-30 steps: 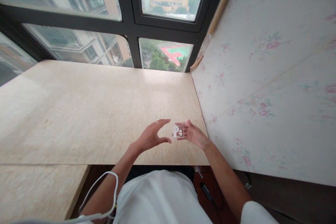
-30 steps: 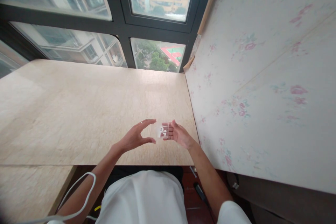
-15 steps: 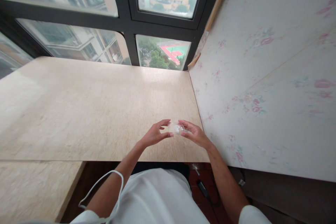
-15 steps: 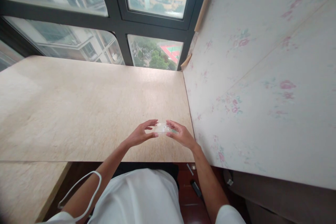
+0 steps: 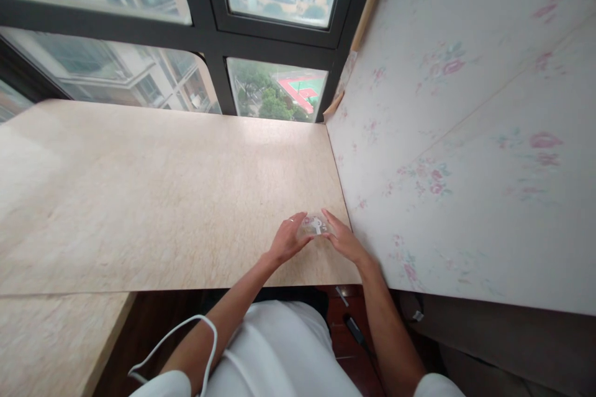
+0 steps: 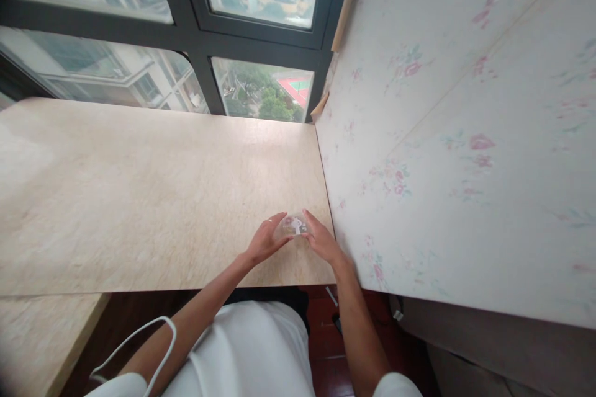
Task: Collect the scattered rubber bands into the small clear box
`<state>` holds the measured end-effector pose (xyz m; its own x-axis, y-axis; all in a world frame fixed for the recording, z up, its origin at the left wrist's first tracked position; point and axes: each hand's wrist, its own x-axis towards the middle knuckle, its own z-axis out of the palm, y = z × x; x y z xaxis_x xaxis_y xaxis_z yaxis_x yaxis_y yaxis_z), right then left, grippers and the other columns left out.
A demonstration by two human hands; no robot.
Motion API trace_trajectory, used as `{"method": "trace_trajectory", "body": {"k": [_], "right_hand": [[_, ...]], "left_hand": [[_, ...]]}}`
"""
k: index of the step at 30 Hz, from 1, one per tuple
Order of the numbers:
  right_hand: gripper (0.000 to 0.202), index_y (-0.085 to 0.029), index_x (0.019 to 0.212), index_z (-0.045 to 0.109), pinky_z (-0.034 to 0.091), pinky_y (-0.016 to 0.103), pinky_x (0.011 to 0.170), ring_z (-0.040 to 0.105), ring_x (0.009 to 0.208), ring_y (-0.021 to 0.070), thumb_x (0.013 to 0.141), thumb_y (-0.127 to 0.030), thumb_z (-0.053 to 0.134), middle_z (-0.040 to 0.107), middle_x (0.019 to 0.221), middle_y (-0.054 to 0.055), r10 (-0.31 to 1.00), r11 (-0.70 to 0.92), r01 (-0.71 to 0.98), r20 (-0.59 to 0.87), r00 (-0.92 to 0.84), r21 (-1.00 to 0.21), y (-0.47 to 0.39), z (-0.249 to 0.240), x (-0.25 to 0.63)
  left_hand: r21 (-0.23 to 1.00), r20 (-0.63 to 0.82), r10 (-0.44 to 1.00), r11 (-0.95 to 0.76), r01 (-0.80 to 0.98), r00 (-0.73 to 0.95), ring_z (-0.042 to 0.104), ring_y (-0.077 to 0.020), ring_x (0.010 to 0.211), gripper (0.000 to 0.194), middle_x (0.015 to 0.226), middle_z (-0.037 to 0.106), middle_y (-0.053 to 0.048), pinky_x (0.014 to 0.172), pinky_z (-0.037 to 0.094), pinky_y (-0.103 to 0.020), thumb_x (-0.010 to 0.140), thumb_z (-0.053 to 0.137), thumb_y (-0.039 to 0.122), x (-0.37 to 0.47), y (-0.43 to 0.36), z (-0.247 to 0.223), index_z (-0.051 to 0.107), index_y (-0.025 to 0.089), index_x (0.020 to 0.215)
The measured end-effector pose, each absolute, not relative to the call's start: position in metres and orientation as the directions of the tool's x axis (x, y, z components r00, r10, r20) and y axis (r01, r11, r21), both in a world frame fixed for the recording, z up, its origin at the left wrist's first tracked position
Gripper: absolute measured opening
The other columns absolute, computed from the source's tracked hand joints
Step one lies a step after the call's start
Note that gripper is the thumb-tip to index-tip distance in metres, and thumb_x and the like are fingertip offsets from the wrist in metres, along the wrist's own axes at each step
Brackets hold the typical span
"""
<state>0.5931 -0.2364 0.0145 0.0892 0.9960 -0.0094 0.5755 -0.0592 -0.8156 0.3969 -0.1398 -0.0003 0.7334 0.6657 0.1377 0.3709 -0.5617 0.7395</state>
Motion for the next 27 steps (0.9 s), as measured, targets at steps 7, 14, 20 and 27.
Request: {"method": "trace_trajectory", "body": {"k": [7,14,20,27], "right_hand": [[0.067,-0.027,0.147,0.030,0.016,0.046,0.116,0.029,0.139,0.0204,0.084,-0.019,0.054,0.033,0.151,0.006,0.998,-0.017,0.553,0.015,0.054,-0.833,-0.226,-0.003,0.595],[0.071,-0.026,0.148,0.027,0.020,0.046,0.114,0.031,0.138,0.0210,0.083,-0.017,0.054,0.035,0.150,0.009,0.999,-0.020,0.586,0.005,0.041,-0.810,-0.225,-0.006,0.595],[0.071,-0.025,0.148,0.028,0.019,0.045,0.115,0.031,0.138,0.0206,0.083,-0.018,0.055,0.035,0.150,0.009,0.998,-0.038,0.581,-0.004,0.059,-0.813,-0.225,-0.008,0.595],[0.071,-0.025,0.148,0.029,0.022,0.045,0.114,0.033,0.137,0.0207,0.082,-0.020,0.057,0.035,0.150,0.009,0.998,-0.049,0.552,-0.014,0.069,-0.833,-0.225,-0.010,0.597]], "left_hand": [[0.766,0.105,0.682,-0.520,0.378,0.724,0.041,-0.0253,0.132,0.066,0.142,0.044,-0.014,0.108,0.034,-0.046,0.082,0.063,0.037,0.396,-0.137,-0.014,0.034,0.021,0.139],[0.771,0.102,0.671,-0.520,0.368,0.735,0.043,-0.0253,0.130,0.067,0.140,0.045,-0.017,0.107,0.035,-0.044,0.081,0.065,0.033,0.394,-0.135,-0.018,0.034,0.016,0.138],[0.761,0.073,0.666,-0.519,0.390,0.743,0.046,-0.0268,0.127,0.067,0.138,0.048,-0.015,0.105,0.037,-0.046,0.080,0.067,0.033,0.395,-0.132,-0.013,0.036,0.018,0.137],[0.758,0.063,0.661,-0.519,0.395,0.748,0.047,-0.0270,0.126,0.066,0.139,0.047,-0.015,0.105,0.038,-0.046,0.080,0.066,0.033,0.396,-0.131,-0.012,0.036,0.018,0.137]]}}
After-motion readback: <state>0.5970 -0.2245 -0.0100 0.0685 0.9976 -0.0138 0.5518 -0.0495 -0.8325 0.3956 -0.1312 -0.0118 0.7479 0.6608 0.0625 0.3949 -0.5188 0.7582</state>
